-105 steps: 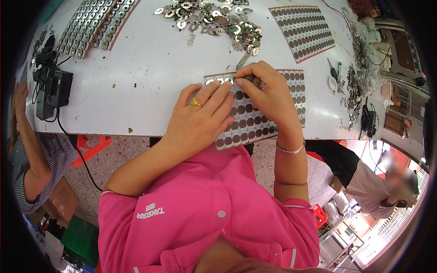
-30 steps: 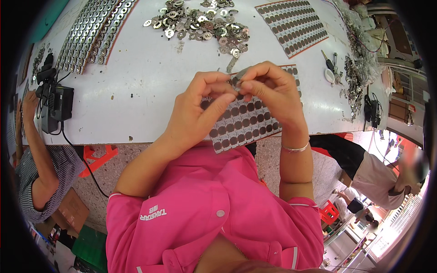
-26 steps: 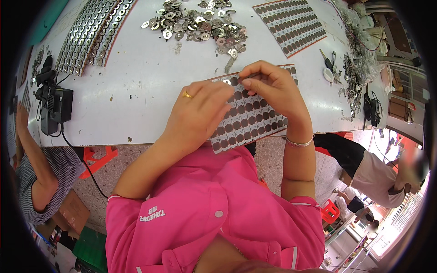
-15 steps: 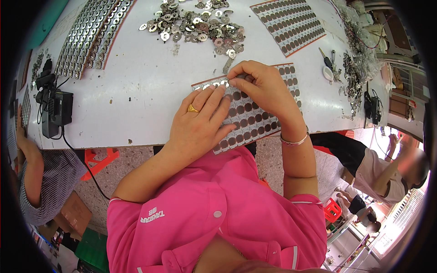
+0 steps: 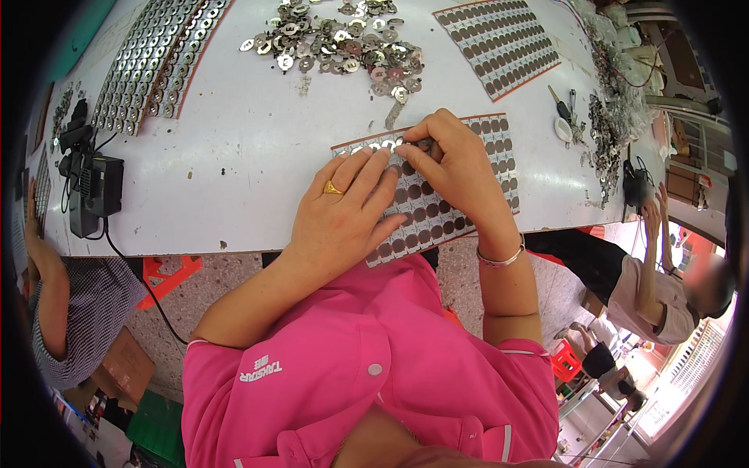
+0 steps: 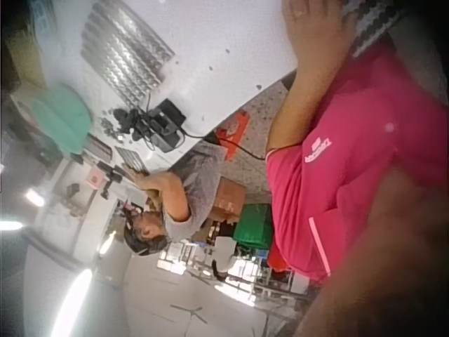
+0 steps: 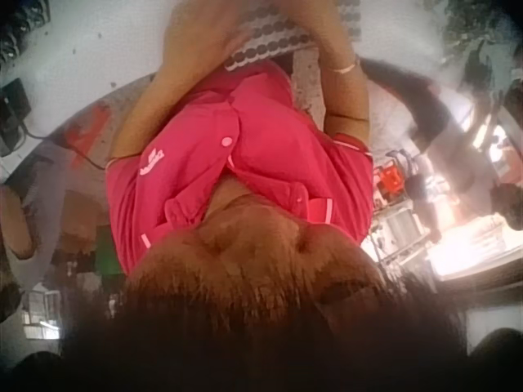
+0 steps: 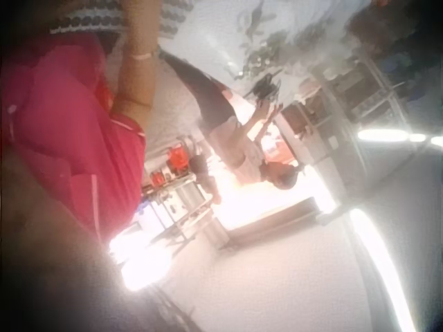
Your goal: The person picks up metal components from a pile on the table and attaches them one by one onto a sheet by hand.
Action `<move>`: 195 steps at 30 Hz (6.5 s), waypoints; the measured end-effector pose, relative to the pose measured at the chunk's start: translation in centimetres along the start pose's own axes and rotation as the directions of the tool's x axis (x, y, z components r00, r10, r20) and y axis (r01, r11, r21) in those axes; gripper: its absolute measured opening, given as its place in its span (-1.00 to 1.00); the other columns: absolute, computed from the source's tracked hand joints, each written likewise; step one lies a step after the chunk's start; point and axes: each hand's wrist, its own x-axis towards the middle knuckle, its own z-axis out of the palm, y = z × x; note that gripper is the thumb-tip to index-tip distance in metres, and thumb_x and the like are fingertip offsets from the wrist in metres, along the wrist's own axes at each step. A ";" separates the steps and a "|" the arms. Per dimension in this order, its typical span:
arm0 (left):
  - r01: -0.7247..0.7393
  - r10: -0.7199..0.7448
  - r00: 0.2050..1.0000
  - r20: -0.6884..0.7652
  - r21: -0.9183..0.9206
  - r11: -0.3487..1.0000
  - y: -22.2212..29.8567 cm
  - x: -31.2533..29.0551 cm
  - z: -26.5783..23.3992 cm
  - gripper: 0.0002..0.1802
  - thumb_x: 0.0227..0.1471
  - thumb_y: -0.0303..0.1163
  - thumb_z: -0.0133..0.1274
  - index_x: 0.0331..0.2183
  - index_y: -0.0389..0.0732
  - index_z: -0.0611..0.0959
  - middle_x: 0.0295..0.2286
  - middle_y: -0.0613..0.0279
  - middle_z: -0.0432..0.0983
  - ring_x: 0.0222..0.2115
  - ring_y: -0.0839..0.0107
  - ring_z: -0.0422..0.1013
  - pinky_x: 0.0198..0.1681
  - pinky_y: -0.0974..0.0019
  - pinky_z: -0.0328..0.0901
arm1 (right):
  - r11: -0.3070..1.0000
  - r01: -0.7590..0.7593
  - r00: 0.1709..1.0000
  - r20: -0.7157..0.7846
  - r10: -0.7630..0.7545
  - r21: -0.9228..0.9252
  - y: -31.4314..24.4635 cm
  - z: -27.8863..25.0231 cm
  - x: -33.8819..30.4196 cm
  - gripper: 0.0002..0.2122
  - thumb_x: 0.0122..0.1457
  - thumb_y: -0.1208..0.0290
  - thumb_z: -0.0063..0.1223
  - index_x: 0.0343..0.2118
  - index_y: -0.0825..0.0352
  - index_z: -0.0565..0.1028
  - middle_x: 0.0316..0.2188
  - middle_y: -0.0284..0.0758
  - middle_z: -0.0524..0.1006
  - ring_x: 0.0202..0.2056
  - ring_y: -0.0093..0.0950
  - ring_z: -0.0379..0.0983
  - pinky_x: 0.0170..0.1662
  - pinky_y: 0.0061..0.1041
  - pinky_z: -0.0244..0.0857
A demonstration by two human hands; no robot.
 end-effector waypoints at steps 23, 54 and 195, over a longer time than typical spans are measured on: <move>-0.009 0.009 1.000 0.010 -0.042 0.999 -0.3 0.0 -0.3 -0.46 0.00 -0.08 0.26 -0.04 -0.20 0.63 0.19 0.28 0.37 0.15 0.21 0.28 0.20 0.08 0.18 | 0.939 -0.191 0.955 0.274 0.111 0.285 1.2 -3.6 2.7 -0.77 0.13 0.62 0.01 -0.14 0.37 0.54 -0.45 -0.47 0.49 -0.47 -0.80 0.30 -0.45 -0.68 0.22; -0.036 0.036 0.999 -0.014 -0.004 0.999 -0.1 -0.5 0.3 -0.59 0.05 -0.10 0.20 -0.15 -0.17 0.63 0.19 0.20 0.37 0.16 0.21 0.26 0.25 0.10 0.15 | 0.992 -0.116 0.989 0.082 0.120 -0.054 1.1 -1.7 0.3 -0.82 0.03 0.58 0.35 -0.33 0.41 0.54 -0.36 -0.30 0.46 -0.50 -0.54 0.47 -0.40 -0.53 0.38; -0.025 0.025 0.999 0.043 -0.004 1.000 0.5 0.9 1.0 -0.58 -0.04 -0.09 0.24 -0.23 -0.19 0.61 0.21 0.08 0.35 0.21 0.14 0.22 0.27 -0.11 0.00 | 0.996 -0.083 0.987 0.141 0.078 0.028 0.7 -2.3 1.2 -0.85 0.07 0.58 0.34 -0.33 0.40 0.56 -0.38 -0.37 0.41 -0.47 -0.60 0.42 -0.40 -0.60 0.33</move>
